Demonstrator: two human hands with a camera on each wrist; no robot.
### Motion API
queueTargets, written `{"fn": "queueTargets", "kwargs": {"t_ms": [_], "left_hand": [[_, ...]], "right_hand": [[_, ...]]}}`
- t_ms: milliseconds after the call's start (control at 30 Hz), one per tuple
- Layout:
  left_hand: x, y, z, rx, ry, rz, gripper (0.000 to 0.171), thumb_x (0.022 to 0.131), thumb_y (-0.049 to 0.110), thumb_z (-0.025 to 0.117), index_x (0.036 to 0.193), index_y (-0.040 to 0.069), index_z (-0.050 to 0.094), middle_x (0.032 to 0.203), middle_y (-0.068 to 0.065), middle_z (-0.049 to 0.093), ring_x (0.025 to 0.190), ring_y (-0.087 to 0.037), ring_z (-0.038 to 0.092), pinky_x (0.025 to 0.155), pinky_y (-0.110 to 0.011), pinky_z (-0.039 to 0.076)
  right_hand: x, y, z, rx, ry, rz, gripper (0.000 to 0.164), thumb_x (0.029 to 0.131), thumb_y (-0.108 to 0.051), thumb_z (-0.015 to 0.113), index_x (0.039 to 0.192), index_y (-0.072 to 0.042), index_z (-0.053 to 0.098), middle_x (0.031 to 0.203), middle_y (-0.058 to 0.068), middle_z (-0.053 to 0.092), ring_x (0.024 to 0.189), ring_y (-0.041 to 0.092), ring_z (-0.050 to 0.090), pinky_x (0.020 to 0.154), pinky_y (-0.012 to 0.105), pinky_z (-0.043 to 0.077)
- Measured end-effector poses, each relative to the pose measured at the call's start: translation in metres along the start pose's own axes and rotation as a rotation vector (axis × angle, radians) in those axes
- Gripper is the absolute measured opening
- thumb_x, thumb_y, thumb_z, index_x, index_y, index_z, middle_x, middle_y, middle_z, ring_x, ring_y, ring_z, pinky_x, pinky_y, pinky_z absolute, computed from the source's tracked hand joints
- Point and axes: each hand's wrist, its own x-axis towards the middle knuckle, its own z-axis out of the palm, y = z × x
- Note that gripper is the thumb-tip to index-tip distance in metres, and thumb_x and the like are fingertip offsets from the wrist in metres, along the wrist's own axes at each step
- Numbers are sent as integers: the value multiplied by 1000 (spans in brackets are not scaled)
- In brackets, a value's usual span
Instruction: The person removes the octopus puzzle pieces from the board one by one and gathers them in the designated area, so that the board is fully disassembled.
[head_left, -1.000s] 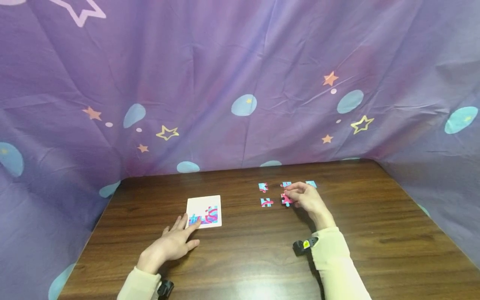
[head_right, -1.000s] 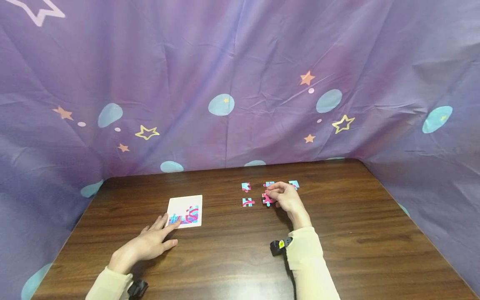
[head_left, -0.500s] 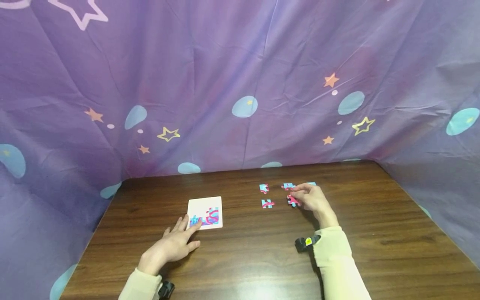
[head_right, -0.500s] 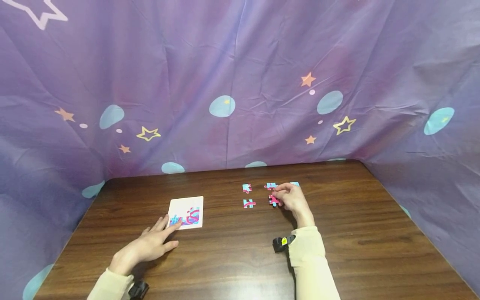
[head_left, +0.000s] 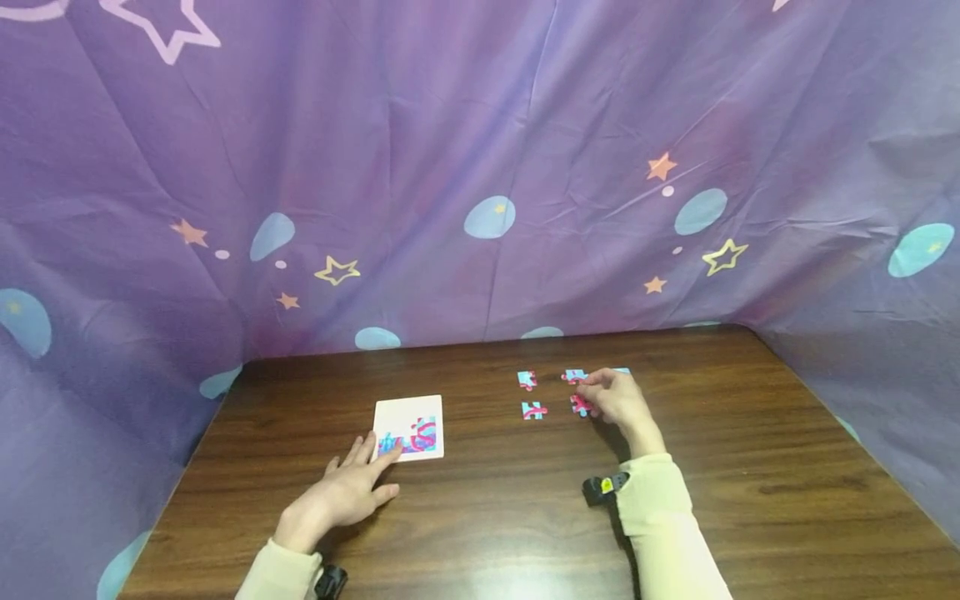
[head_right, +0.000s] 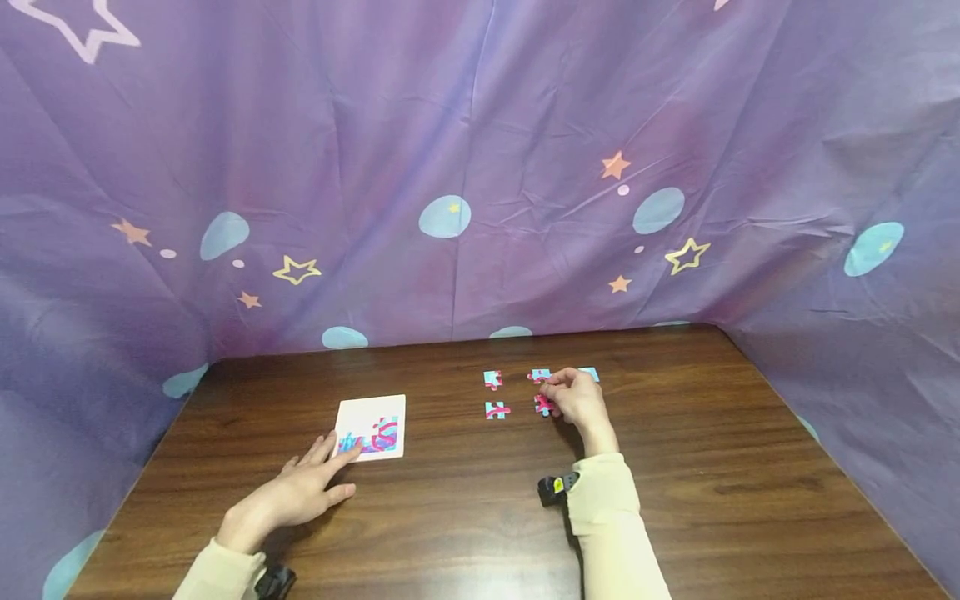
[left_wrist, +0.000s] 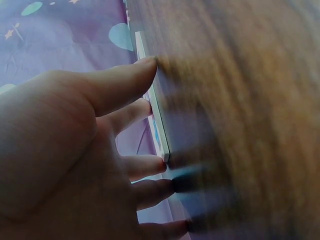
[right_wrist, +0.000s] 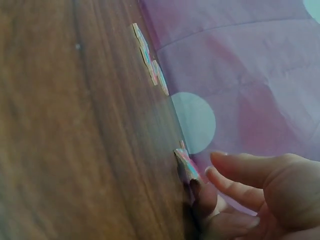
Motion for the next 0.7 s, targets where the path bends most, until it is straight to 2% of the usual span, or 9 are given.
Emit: {"fn": "queueTargets", "kwargs": {"t_ms": [167,467,567,700], "left_hand": [[0,0,-2,-8,2,0,59,98,30,59,151,13,39,156,-32,14,144,-48,11,107,-73,9],[0,2,-2,-16,-1,-9,58,98,30,59,150,12,40,156,-33,14,143,-48,10,107,-72,9],[0,2,-2,-13,1,-8,58,98,31,59,150,12,40,155,-33,14,143,-48,11,107,-72,9],[-1,2,-2,-15,0,-7,59,98,30,59,150,12,40,155,-33,14,143,-49,11,107,-73,9]], "right_hand": [[-6,-9,-1,-132,17,-25,23,93,-16,63,103,5,61,74,11,65,53,14,58,44,27,47],[-16,-22,-11,-229,-33,-18,34,97,-26,60,115,2,59,93,17,70,66,21,66,54,32,52],[-20,-28,-12,-231,-40,-51,34,98,-24,59,116,4,58,97,20,69,70,25,67,57,32,53],[-23,-35,-7,-234,-64,-149,32,97,-22,60,117,5,59,97,20,69,76,29,68,64,33,53]]}}
